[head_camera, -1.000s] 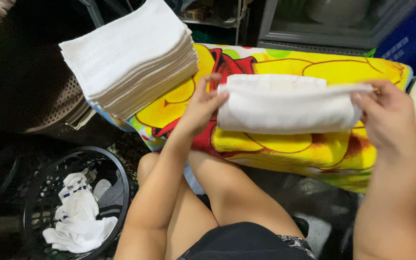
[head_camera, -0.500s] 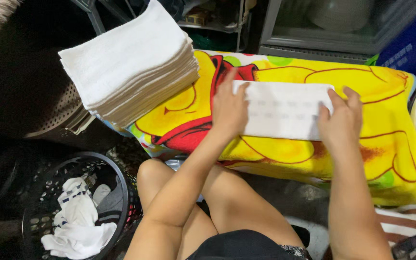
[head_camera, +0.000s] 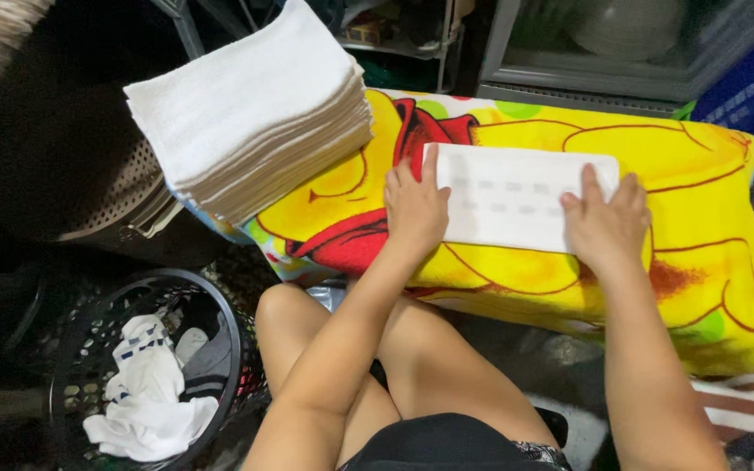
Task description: The person repeatedly picks up white towels with blue squares from a black basket, folds them on a yellow patterned cushion, and stacks them. The process continues throughout the clip.
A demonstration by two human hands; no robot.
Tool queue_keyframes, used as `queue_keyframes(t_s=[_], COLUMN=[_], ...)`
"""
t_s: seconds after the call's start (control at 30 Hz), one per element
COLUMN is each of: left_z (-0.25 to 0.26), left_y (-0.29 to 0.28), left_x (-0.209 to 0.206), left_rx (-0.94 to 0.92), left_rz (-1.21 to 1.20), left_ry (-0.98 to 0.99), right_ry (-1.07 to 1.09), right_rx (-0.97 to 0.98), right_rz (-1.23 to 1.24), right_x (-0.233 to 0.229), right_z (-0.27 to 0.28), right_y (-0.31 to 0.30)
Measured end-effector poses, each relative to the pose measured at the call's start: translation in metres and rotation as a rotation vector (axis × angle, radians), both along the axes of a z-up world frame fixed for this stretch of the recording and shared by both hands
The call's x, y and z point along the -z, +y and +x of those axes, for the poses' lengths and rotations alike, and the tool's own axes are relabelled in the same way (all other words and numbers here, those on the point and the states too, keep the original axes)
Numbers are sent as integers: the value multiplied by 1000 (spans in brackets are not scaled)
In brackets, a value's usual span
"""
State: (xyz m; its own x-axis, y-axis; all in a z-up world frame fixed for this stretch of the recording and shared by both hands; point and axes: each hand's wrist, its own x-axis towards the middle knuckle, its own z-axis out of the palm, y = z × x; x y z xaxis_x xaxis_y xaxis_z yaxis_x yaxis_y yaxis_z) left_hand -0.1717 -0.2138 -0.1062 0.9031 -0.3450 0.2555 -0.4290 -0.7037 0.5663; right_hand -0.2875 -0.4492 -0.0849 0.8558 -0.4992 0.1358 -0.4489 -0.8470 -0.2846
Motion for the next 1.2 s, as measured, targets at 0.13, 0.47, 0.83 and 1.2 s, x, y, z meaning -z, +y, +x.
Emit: queue_keyframes(t_s=[0.13, 0.47, 0.83, 1.2], left_z=[6, 22, 131, 155], left_y=[-1, 99, 306, 296], left_x=[-7, -59, -148, -93], left_rx=[103, 350, -217, -588], left_rz=[-15, -662, -461, 125], left_ry=[217, 288, -278, -167], right_ry=[-62, -190, -246, -183], right_rx=[142, -545, -990, -860], right_rz=[355, 863, 947, -136], right_x=[-22, -106, -165, -100], right_z=[-12, 35, 279, 329], right_y=[1, 51, 183, 189])
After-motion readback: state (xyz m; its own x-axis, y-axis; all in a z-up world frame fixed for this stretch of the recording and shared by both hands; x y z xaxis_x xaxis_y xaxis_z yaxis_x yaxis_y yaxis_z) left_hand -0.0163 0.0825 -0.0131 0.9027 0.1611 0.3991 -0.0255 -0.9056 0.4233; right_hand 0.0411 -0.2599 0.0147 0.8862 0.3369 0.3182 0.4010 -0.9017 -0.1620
